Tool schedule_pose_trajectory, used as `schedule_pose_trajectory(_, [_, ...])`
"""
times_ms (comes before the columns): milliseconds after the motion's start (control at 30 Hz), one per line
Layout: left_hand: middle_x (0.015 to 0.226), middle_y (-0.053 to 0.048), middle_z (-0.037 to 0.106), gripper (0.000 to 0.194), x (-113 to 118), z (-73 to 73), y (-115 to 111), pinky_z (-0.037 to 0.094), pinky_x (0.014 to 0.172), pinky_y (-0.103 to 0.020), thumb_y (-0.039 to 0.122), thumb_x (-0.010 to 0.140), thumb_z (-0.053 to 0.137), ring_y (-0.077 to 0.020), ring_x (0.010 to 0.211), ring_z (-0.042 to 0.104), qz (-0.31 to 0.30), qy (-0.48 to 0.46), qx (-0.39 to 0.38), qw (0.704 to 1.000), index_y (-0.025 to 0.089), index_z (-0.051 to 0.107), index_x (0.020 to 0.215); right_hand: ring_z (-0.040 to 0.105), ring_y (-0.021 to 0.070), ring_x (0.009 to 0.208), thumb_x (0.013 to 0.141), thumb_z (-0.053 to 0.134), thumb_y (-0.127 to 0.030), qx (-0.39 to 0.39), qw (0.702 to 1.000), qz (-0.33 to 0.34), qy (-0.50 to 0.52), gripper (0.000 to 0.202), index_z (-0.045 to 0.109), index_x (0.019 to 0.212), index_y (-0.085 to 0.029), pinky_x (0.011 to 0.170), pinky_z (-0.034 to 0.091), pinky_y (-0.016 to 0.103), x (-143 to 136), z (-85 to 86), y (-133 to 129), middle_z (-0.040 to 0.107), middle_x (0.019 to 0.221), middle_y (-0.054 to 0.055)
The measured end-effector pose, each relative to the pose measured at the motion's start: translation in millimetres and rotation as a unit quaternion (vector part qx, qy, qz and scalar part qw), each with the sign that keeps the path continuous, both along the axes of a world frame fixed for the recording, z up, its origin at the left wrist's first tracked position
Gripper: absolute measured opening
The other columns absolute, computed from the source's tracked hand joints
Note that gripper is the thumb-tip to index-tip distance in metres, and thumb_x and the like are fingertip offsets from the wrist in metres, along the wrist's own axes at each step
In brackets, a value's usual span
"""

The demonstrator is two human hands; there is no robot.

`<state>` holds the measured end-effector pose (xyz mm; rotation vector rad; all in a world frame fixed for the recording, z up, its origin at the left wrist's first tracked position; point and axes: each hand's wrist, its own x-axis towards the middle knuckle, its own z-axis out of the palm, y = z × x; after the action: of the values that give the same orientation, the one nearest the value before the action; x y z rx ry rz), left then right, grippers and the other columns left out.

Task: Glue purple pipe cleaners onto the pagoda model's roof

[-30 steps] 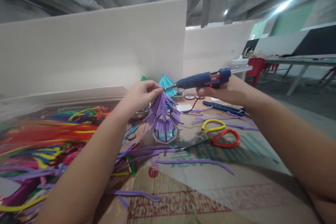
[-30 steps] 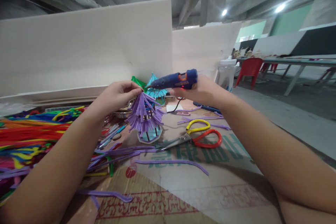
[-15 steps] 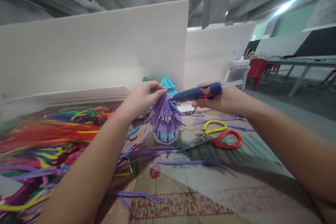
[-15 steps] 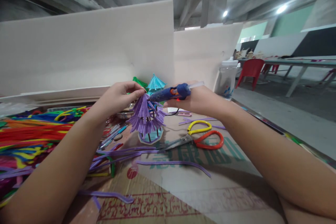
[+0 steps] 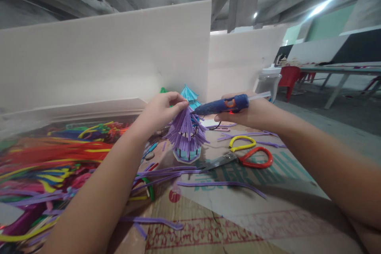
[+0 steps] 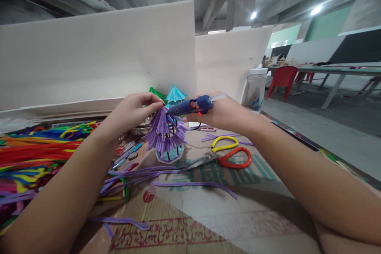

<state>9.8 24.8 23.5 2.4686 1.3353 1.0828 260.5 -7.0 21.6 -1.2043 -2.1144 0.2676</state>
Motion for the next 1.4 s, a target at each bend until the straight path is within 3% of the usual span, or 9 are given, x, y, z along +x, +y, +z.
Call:
schedule_pose_trajectory(300, [0.086,-0.003,0.073,0.024,-0.6,-1.0,3.1,0.047,0.076,-0.030,0.037,0.090,0.059,-0.0176,0.079,0.063,0.000,0.003,0.004,1.000,0.017,0.073,0.092,0.048,0.0128,0.059,0.072,0.071,-0.047,-0.005,1.000,-0.003,-0.007,0.030,0.063,0.073,-0.019,0.055,0.035,0.026,-0.1,0.1,-0.7,0.055,0.061,-0.002])
schedule_pose_trajectory(500, [0.087,-0.003,0.073,0.024,-1.2,-0.3,1.0,0.047,0.076,-0.029,0.036,0.091,0.058,-0.0169,0.079,0.063,0.000,0.009,0.002,1.000,0.017,0.072,0.092,0.049,0.0135,0.058,0.066,0.073,-0.057,-0.007,1.000,-0.010,-0.001,0.040,0.062,0.071,-0.019,0.054,0.035,0.027,0.8,-0.1,0.7,0.056,0.061,-0.002])
schedule_pose_trajectory(667, [0.086,-0.003,0.073,0.024,-1.2,-0.6,1.6,0.046,0.075,-0.028,0.036,0.091,0.058,-0.0164,0.079,0.063,0.002,0.008,0.003,1.000,0.017,0.073,0.093,0.052,0.0158,0.060,0.066,0.073,-0.055,-0.016,1.000,-0.022,-0.006,0.038,0.064,0.074,-0.019,0.055,0.036,0.028,0.5,-0.1,1.1,0.059,0.063,0.000])
schedule_pose_trajectory(1000, [0.087,-0.003,0.073,0.025,-2.4,-1.3,4.2,0.046,0.076,-0.029,0.037,0.091,0.058,-0.0167,0.079,0.063,-0.002,0.005,-0.001,1.000,0.017,0.073,0.094,0.057,0.0165,0.063,0.073,0.071,-0.049,0.012,0.999,-0.010,-0.040,0.032,0.069,0.079,-0.017,0.057,0.038,0.027,3.3,2.4,-0.3,0.066,0.068,0.002])
schedule_pose_trajectory(1400, [0.087,-0.003,0.072,0.026,-2.1,-2.0,4.9,0.046,0.078,-0.030,0.038,0.091,0.058,-0.0175,0.081,0.063,-0.009,0.006,0.002,1.000,0.016,0.072,0.094,0.055,0.0153,0.063,0.074,0.071,-0.051,0.017,0.998,-0.012,-0.054,0.033,0.072,0.084,-0.019,0.058,0.036,0.027,4.5,1.6,0.2,0.064,0.067,0.000])
